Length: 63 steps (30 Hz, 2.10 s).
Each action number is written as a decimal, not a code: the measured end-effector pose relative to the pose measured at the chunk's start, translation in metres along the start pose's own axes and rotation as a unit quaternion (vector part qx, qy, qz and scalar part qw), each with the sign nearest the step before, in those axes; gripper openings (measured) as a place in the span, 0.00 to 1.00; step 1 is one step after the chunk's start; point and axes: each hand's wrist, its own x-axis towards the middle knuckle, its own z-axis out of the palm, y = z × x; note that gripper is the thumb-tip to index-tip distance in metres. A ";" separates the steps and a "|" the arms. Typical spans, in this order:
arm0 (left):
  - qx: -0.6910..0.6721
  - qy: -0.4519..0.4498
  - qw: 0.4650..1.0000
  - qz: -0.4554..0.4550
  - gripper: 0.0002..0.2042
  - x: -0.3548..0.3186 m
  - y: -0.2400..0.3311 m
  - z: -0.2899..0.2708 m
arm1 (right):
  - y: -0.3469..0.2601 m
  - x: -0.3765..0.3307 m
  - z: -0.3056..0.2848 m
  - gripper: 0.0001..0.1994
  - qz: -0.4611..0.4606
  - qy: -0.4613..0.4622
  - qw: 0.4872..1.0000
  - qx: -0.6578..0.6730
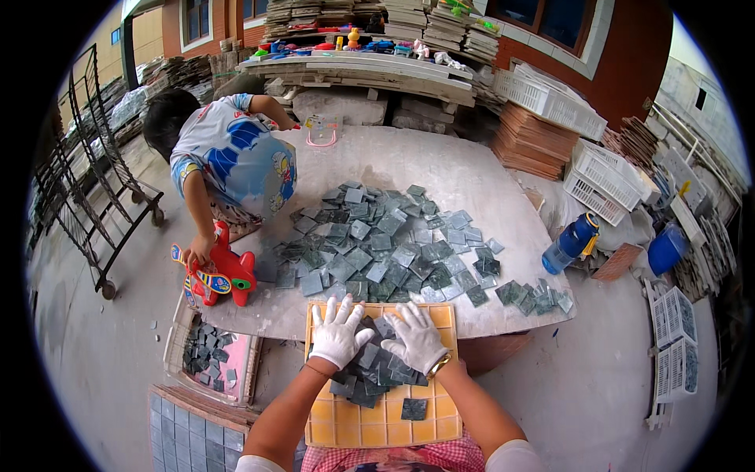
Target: The person places small square tiles into a grid frame on the floor, arranging them one by one to fill the grid. The person occasionally flips the frame to check the alignment and continues placing tiles until the grid is filled.
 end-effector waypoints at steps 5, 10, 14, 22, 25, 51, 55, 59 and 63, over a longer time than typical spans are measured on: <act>-0.117 0.069 0.991 0.014 0.32 -0.075 -0.054 -0.011 | 0.026 -0.068 -0.019 0.31 0.146 0.109 0.980 0.083; -0.346 0.073 0.933 -0.070 0.36 -0.176 -0.055 0.017 | 0.004 -0.185 0.003 0.34 0.297 0.104 0.905 0.286; -0.288 0.014 0.954 -0.080 0.40 -0.185 -0.030 0.017 | -0.012 -0.184 -0.009 0.34 0.301 0.100 0.845 0.430; -0.156 0.057 0.985 0.047 0.36 -0.084 -0.007 -0.019 | -0.040 -0.089 -0.044 0.31 0.144 0.064 0.981 0.113; -0.145 0.048 0.983 0.102 0.34 -0.053 -0.003 -0.015 | -0.045 -0.065 -0.035 0.32 0.164 0.024 0.983 0.082; -0.456 -0.032 0.888 0.042 0.33 -0.112 0.067 -0.048 | -0.073 -0.104 -0.046 0.27 0.282 -0.022 0.709 0.645; -0.492 -0.033 0.869 0.036 0.36 -0.120 0.067 -0.042 | -0.076 -0.102 -0.050 0.14 0.382 -0.063 0.640 0.664; -0.624 -0.110 0.772 -0.054 0.24 -0.126 0.066 -0.028 | -0.077 -0.102 -0.055 0.08 0.409 -0.056 0.635 0.653; -0.799 -0.264 0.466 -0.273 0.23 -0.130 0.073 -0.025 | -0.075 -0.099 -0.058 0.10 0.418 -0.083 0.633 0.646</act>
